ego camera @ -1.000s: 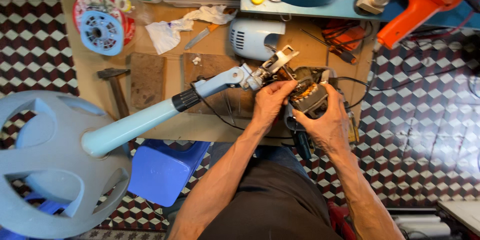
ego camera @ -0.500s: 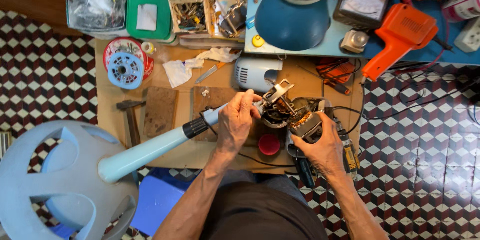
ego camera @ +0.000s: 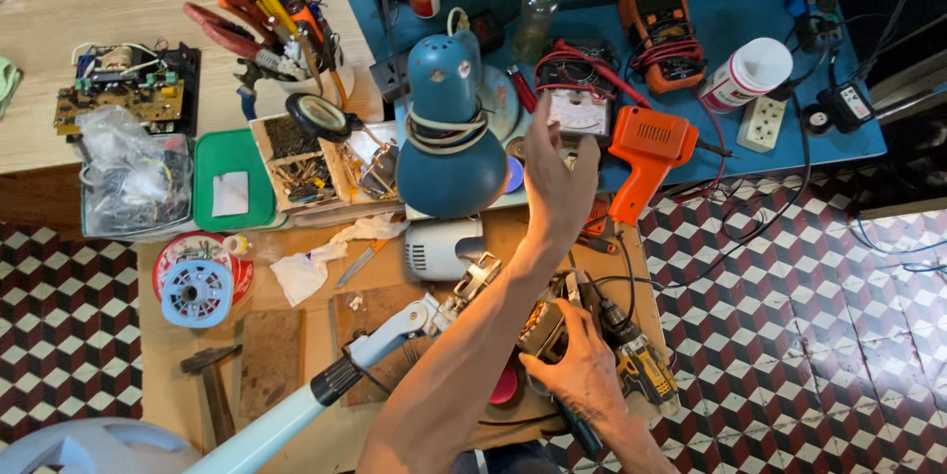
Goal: The person disassembles and reassembles a standing electric fan motor. They use a screwdriver to remove screws, apply lubricant to the motor bearings, and use a cordless drill to tighten screws back into place.
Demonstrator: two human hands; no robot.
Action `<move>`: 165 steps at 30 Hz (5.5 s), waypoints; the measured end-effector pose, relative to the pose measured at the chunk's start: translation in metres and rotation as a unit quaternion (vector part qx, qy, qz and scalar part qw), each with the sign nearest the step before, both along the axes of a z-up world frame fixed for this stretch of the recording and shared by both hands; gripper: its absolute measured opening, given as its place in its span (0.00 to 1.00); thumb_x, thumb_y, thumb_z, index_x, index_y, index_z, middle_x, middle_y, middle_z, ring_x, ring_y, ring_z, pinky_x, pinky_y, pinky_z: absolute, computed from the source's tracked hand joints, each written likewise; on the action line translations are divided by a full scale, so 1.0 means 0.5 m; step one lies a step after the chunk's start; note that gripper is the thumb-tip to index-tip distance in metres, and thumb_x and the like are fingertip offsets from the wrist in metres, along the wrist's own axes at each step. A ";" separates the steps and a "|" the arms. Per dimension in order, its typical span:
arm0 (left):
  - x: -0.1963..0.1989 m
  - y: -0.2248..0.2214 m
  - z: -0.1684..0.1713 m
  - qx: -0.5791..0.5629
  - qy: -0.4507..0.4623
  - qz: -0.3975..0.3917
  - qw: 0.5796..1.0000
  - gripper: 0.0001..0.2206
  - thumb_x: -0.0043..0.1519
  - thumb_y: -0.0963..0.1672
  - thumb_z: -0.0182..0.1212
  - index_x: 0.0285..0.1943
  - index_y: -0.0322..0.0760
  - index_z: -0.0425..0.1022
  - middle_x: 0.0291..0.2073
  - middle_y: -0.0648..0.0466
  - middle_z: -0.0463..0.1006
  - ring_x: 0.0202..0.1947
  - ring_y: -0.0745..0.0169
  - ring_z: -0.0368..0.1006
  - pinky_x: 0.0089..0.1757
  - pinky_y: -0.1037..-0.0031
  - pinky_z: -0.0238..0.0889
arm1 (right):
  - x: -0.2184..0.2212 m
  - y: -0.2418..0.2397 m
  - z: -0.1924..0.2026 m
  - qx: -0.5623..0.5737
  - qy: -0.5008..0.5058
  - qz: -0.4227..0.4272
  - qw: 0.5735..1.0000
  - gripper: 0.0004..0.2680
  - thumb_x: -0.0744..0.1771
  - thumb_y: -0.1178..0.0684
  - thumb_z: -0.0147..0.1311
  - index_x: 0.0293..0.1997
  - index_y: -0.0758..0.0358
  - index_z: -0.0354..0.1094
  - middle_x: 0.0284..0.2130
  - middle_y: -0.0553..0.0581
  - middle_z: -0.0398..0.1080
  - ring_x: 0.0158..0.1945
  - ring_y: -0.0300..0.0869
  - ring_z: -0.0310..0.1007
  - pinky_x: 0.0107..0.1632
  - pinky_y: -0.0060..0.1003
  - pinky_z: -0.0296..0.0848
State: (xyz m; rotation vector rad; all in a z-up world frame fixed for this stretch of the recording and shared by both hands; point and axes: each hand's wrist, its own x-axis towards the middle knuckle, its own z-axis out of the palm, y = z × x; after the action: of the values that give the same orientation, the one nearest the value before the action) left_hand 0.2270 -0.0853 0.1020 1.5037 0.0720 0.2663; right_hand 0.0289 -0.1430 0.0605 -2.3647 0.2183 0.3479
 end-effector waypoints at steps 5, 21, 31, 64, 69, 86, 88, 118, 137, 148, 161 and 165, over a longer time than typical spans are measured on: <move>0.213 -0.074 -0.056 0.056 0.020 0.167 0.984 0.35 0.58 0.43 0.65 0.74 0.28 0.53 0.68 0.35 0.60 0.68 0.37 0.59 0.62 0.57 0.55 | -0.003 0.003 -0.014 -0.005 0.013 -0.005 1.000 0.38 0.54 0.45 0.74 0.68 0.59 0.53 0.56 0.64 0.62 0.59 0.58 0.68 0.58 0.50 0.70; 0.390 -0.081 -0.167 0.164 -0.065 0.260 0.949 0.24 0.58 0.43 0.69 0.62 0.33 0.65 0.50 0.41 0.75 0.53 0.39 0.71 0.52 0.56 0.65 | 0.001 -0.008 -0.020 0.016 -0.028 0.009 0.999 0.34 0.55 0.45 0.72 0.64 0.63 0.57 0.56 0.65 0.64 0.58 0.59 0.67 0.59 0.51 0.67; -0.146 0.103 0.044 0.101 -0.137 -0.047 0.984 0.27 0.69 0.51 0.67 0.70 0.37 0.60 0.55 0.50 0.74 0.55 0.59 0.77 0.52 0.72 0.79 | -0.007 -0.014 -0.025 0.013 -0.070 0.038 0.997 0.34 0.55 0.45 0.71 0.66 0.62 0.56 0.55 0.67 0.65 0.56 0.61 0.70 0.54 0.53 0.72; -0.509 0.295 -0.119 0.391 0.165 -0.113 0.898 0.26 0.58 0.46 0.69 0.65 0.34 0.71 0.40 0.49 0.79 0.39 0.51 0.78 0.40 0.64 0.71 | -0.011 -0.023 -0.028 -0.019 -0.048 0.070 0.996 0.33 0.58 0.46 0.70 0.66 0.67 0.54 0.55 0.69 0.63 0.53 0.57 0.73 0.52 0.49 0.76; -0.508 0.298 -0.118 0.384 0.161 -0.120 0.901 0.26 0.58 0.46 0.69 0.66 0.35 0.70 0.39 0.49 0.78 0.39 0.51 0.78 0.40 0.63 0.71 | -0.011 -0.024 -0.031 -0.023 -0.053 0.075 0.995 0.34 0.58 0.45 0.70 0.67 0.67 0.54 0.55 0.69 0.63 0.54 0.57 0.73 0.53 0.49 0.76; -0.513 0.304 -0.092 0.372 0.160 -0.127 0.905 0.27 0.58 0.45 0.68 0.67 0.35 0.70 0.40 0.50 0.78 0.39 0.53 0.78 0.39 0.64 0.72 | -0.013 -0.029 -0.039 -0.025 -0.034 0.081 0.996 0.34 0.59 0.44 0.70 0.68 0.66 0.52 0.55 0.69 0.62 0.54 0.57 0.73 0.52 0.49 0.77; -0.508 0.301 -0.094 0.369 0.169 -0.131 0.905 0.27 0.58 0.45 0.68 0.67 0.35 0.70 0.39 0.50 0.78 0.38 0.53 0.78 0.39 0.64 0.71 | -0.012 -0.031 -0.039 -0.028 -0.038 0.083 0.995 0.35 0.59 0.44 0.70 0.67 0.67 0.52 0.55 0.70 0.62 0.54 0.57 0.73 0.52 0.49 0.76; -0.508 0.306 -0.112 0.371 0.158 -0.104 0.909 0.25 0.59 0.46 0.68 0.66 0.35 0.70 0.40 0.50 0.78 0.39 0.53 0.78 0.40 0.64 0.72 | -0.009 -0.026 -0.028 -0.022 -0.009 0.064 0.998 0.35 0.58 0.44 0.70 0.68 0.66 0.52 0.57 0.70 0.61 0.54 0.58 0.73 0.53 0.50 0.77; -0.479 0.273 -0.076 0.272 0.302 -0.046 0.912 0.23 0.59 0.51 0.66 0.61 0.40 0.73 0.42 0.49 0.78 0.36 0.55 0.78 0.38 0.64 0.72 | -0.009 -0.027 -0.030 -0.032 -0.038 0.082 0.995 0.34 0.59 0.44 0.70 0.67 0.67 0.52 0.56 0.70 0.62 0.55 0.58 0.72 0.54 0.50 0.75; -0.469 0.247 -0.074 0.174 0.395 -0.034 0.901 0.20 0.59 0.54 0.64 0.53 0.41 0.78 0.30 0.53 0.80 0.31 0.59 0.77 0.37 0.67 0.69 | -0.011 -0.026 -0.031 -0.018 -0.046 0.076 0.996 0.34 0.58 0.44 0.71 0.67 0.65 0.52 0.56 0.70 0.62 0.55 0.58 0.71 0.55 0.51 0.74; -0.489 0.240 -0.073 0.208 0.363 -0.042 0.907 0.25 0.59 0.54 0.65 0.61 0.38 0.75 0.38 0.50 0.80 0.37 0.59 0.78 0.40 0.67 0.70 | -0.007 -0.028 -0.032 -0.013 -0.057 0.082 0.995 0.34 0.58 0.45 0.72 0.67 0.67 0.53 0.56 0.71 0.62 0.57 0.60 0.70 0.56 0.51 0.74; -0.497 0.239 -0.068 0.210 0.351 -0.031 0.912 0.27 0.59 0.53 0.64 0.64 0.38 0.72 0.40 0.49 0.79 0.38 0.58 0.77 0.40 0.66 0.71 | -0.008 -0.029 -0.032 -0.016 -0.057 0.081 0.995 0.34 0.58 0.45 0.72 0.67 0.67 0.53 0.56 0.71 0.62 0.56 0.60 0.71 0.56 0.51 0.74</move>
State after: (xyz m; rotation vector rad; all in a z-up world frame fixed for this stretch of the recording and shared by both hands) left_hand -0.0215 0.0342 0.0680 1.9669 0.5717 -0.3482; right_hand 0.0248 -0.1575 0.0448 -2.4304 -0.0211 0.2869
